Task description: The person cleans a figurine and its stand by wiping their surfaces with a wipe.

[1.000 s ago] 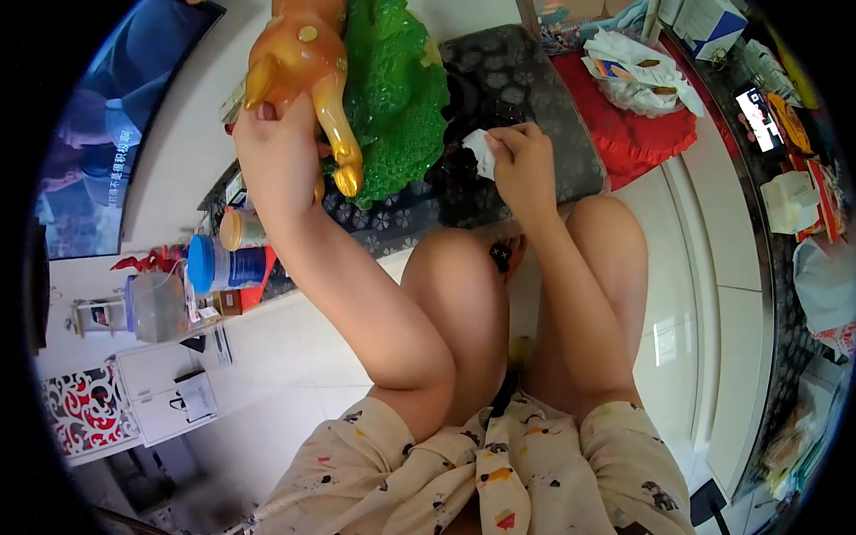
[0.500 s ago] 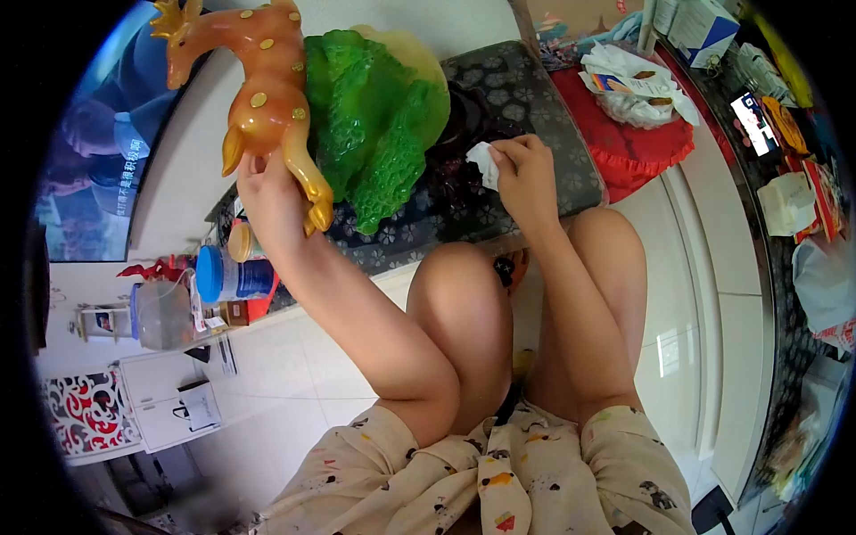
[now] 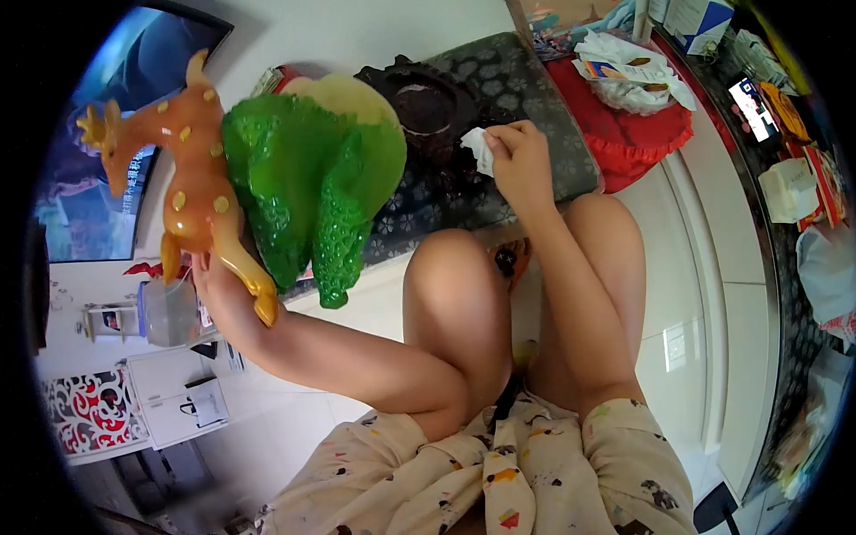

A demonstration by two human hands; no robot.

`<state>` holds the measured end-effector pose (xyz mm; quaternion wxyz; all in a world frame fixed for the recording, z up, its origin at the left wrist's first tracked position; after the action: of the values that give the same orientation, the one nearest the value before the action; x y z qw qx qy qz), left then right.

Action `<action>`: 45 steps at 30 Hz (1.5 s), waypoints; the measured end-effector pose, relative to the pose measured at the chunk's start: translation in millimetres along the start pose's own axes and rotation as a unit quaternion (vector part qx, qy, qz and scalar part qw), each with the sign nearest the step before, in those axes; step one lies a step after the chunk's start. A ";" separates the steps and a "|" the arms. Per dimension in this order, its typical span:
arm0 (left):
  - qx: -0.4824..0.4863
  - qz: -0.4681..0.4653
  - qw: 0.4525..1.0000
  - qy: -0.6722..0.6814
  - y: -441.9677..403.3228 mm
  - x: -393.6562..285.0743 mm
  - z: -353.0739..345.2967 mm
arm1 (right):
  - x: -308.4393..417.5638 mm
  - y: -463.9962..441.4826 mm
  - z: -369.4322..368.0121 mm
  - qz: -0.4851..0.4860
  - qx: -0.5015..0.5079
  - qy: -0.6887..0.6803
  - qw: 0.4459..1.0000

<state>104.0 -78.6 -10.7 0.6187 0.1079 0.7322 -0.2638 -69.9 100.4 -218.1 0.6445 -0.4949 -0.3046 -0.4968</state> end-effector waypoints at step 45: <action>0.087 0.095 0.987 -0.100 9.6 60.7 38.2 | -27.7 13.7 -6.2 0.020 0.017 0.155 0.988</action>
<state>128.2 -100.6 -75.2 0.6997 0.2035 0.6270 -0.2755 -66.6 104.2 -249.2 0.7019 -0.4070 -0.1995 -0.5494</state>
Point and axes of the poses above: each hand's wrist, its own y-axis away from the middle knuckle, its own z-axis out of the back of the hand, x = y × z, the point moved 1 cm from there along -y, towards the middle knuckle, and after that the axes turned 6 degrees about y, right-handed, at the moved point
